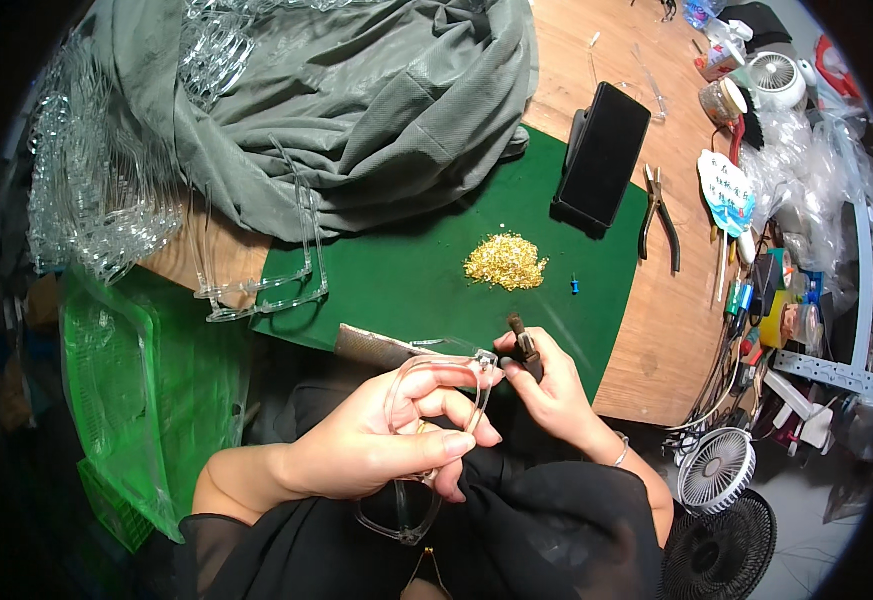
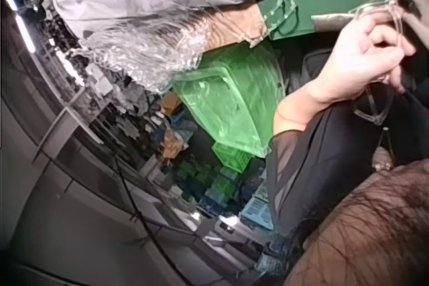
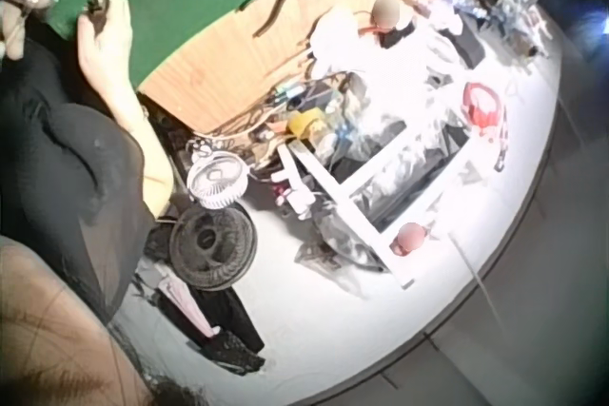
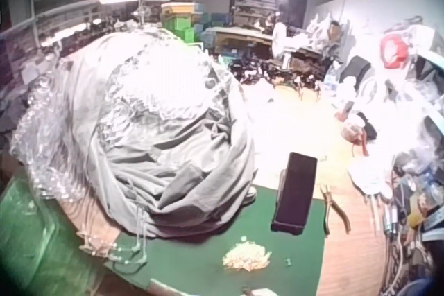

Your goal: The person assembles a pair of clear eyeglasses by inserting small gold-colored components into the frame using pliers. They repeatedly adjust the frame and components, occasionally picking up additional parts from the table.

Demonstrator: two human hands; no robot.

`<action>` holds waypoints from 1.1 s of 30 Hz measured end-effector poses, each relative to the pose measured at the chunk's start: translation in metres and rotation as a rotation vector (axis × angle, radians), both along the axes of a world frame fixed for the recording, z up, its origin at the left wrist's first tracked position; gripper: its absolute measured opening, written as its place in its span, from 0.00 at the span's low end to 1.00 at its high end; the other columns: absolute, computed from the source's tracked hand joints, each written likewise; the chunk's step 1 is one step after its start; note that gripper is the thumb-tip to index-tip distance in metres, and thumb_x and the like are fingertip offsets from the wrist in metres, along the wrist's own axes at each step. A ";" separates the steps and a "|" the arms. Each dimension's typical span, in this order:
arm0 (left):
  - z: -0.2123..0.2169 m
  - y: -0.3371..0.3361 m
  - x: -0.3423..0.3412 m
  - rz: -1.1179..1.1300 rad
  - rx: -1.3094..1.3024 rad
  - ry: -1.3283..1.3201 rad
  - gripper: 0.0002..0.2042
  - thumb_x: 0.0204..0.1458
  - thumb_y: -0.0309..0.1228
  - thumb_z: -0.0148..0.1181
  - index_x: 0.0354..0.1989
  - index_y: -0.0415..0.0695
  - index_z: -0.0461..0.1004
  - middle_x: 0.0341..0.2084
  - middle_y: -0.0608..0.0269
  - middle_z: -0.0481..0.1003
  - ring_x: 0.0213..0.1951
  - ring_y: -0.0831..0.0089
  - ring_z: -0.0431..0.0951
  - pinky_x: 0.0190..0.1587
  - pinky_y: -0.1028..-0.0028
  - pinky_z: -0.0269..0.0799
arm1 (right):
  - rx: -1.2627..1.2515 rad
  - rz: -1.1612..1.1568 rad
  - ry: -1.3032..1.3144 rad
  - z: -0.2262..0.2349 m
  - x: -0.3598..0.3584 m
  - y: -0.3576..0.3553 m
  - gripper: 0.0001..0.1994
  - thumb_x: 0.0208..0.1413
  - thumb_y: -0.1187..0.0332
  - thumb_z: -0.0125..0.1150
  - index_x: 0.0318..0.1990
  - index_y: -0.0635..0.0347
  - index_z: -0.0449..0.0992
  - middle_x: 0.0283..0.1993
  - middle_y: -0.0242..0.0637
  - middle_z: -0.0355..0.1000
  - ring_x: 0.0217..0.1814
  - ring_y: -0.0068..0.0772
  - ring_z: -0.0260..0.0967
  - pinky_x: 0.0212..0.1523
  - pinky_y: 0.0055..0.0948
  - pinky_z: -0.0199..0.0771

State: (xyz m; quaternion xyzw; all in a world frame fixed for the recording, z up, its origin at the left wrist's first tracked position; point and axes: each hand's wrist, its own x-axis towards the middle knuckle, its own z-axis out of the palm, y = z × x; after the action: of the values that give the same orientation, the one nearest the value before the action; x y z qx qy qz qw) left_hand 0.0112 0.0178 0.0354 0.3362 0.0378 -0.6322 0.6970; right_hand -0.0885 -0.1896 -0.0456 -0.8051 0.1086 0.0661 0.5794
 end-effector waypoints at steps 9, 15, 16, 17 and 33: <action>-0.005 0.002 -0.005 0.049 0.034 -0.232 0.25 0.51 0.16 0.51 0.59 0.38 0.54 0.39 0.52 0.71 0.28 0.73 0.76 0.37 0.74 0.76 | -0.324 0.079 -0.079 0.004 0.008 0.000 0.12 0.43 0.77 0.59 0.38 0.63 0.69 0.31 0.42 0.67 0.33 0.45 0.68 0.34 0.34 0.68; -0.008 -0.003 -0.021 0.062 0.201 -0.811 0.20 0.51 0.17 0.51 0.55 0.37 0.61 0.37 0.55 0.73 0.36 0.74 0.77 0.37 0.78 0.74 | -0.761 0.246 -0.242 -0.004 0.025 0.002 0.28 0.39 0.73 0.62 0.53 0.67 0.65 0.55 0.43 0.63 0.43 0.41 0.66 0.42 0.35 0.65; -0.011 -0.004 -0.023 0.095 0.206 -0.944 0.20 0.50 0.16 0.52 0.54 0.36 0.62 0.36 0.54 0.73 0.37 0.72 0.78 0.37 0.77 0.74 | -0.839 0.274 -0.203 -0.006 0.027 0.007 0.29 0.38 0.73 0.62 0.53 0.67 0.65 0.55 0.42 0.62 0.41 0.39 0.65 0.40 0.34 0.64; -0.012 -0.006 -0.024 0.129 0.210 -1.076 0.20 0.49 0.16 0.52 0.53 0.36 0.63 0.36 0.54 0.73 0.37 0.70 0.79 0.38 0.77 0.74 | -0.917 0.303 -0.164 -0.007 0.027 0.009 0.30 0.37 0.73 0.63 0.54 0.67 0.65 0.56 0.42 0.62 0.39 0.37 0.65 0.39 0.33 0.63; -0.005 0.004 -0.008 0.040 0.030 -0.546 0.28 0.46 0.16 0.60 0.57 0.37 0.57 0.46 0.52 0.71 0.43 0.72 0.75 0.48 0.73 0.69 | -0.901 0.267 -0.135 -0.006 0.017 0.001 0.29 0.38 0.72 0.62 0.53 0.68 0.65 0.56 0.42 0.62 0.38 0.36 0.65 0.39 0.33 0.63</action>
State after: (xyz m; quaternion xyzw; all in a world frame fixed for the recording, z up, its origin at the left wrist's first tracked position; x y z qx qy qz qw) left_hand 0.0035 0.0216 0.0303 0.5036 -0.1357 -0.5036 0.6887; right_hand -0.0713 -0.1885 -0.0517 -0.9857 -0.0156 0.0339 0.1645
